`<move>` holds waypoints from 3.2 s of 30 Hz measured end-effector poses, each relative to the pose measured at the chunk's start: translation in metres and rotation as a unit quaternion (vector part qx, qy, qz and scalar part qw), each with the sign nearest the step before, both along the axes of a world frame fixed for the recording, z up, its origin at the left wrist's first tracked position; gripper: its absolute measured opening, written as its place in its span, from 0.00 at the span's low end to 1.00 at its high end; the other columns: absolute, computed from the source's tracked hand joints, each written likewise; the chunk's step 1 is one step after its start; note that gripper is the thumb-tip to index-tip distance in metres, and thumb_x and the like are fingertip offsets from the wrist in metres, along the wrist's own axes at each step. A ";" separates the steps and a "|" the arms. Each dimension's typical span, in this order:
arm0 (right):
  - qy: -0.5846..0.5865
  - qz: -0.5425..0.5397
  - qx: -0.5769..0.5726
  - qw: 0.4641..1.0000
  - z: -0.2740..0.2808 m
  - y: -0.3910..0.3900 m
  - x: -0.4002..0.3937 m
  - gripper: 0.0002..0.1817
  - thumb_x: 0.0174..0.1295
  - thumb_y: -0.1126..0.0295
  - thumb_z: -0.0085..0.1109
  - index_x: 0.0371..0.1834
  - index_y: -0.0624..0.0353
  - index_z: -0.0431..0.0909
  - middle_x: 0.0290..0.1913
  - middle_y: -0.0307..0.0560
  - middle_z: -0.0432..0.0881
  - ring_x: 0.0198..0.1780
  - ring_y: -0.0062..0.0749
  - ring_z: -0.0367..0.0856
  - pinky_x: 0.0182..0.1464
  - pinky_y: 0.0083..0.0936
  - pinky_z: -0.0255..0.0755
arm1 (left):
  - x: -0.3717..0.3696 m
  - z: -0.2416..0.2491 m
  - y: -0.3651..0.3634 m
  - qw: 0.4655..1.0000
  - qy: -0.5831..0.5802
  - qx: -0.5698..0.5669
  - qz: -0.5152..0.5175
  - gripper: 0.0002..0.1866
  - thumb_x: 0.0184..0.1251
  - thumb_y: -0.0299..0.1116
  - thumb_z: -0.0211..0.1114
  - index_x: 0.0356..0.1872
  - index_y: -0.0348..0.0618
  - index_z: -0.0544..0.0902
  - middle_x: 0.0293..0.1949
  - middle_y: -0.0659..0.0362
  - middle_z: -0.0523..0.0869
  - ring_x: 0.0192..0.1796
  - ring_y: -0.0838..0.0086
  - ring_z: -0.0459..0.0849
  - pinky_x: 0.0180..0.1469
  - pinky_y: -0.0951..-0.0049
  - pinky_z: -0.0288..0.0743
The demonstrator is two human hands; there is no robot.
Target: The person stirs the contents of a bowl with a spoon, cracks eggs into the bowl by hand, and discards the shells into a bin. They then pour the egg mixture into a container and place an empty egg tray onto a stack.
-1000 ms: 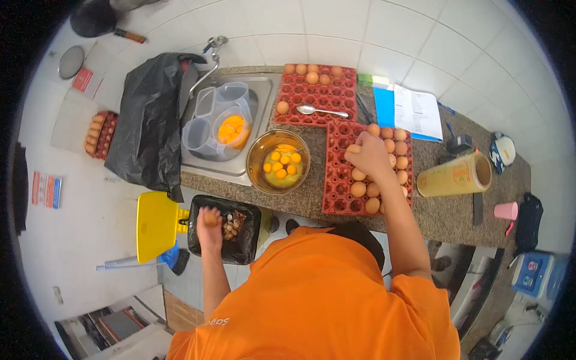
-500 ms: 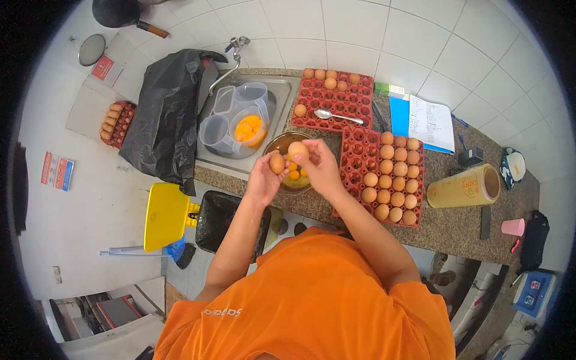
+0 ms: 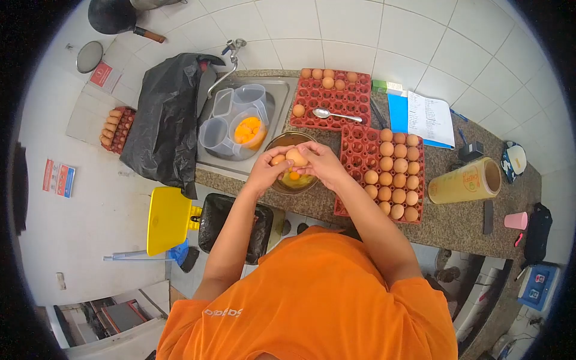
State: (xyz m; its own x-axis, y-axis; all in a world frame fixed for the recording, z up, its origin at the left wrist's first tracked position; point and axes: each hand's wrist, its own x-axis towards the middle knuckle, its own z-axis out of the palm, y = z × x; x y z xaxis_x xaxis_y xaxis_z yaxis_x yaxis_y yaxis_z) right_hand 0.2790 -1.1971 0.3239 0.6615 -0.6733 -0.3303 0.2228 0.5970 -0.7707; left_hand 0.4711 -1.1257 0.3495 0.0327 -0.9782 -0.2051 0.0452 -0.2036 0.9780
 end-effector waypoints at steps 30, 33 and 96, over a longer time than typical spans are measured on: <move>0.233 0.087 -0.367 0.896 -0.030 -0.027 0.013 0.26 0.57 0.81 0.62 0.63 0.63 0.83 0.45 0.47 0.89 0.37 0.27 0.87 0.40 0.23 0.82 | 0.035 -0.035 -0.024 0.976 -0.176 0.126 0.036 0.12 0.60 0.35 0.74 0.37 0.35 0.89 0.25 0.61 0.88 0.19 0.80 0.78 0.24 0.77 0.70; 0.254 0.068 -0.514 0.816 -0.014 -0.022 0.009 0.28 0.52 0.78 0.69 0.61 0.52 0.85 0.52 0.50 0.87 0.55 0.44 0.86 0.58 0.36 0.80 | 0.036 -0.038 -0.018 0.976 -0.175 0.123 0.034 0.12 0.62 0.37 0.73 0.39 0.38 0.89 0.28 0.62 0.90 0.22 0.81 0.79 0.26 0.78 0.71; 0.057 0.000 -0.121 0.991 -0.013 0.013 0.010 0.18 0.72 0.67 0.68 0.60 0.63 0.79 0.50 0.46 0.86 0.46 0.30 0.89 0.49 0.24 0.83 | 0.027 -0.018 0.004 0.977 -0.201 -0.058 -0.034 0.17 0.61 0.31 0.76 0.52 0.39 0.89 0.43 0.57 0.92 0.45 0.75 0.88 0.53 0.72 0.81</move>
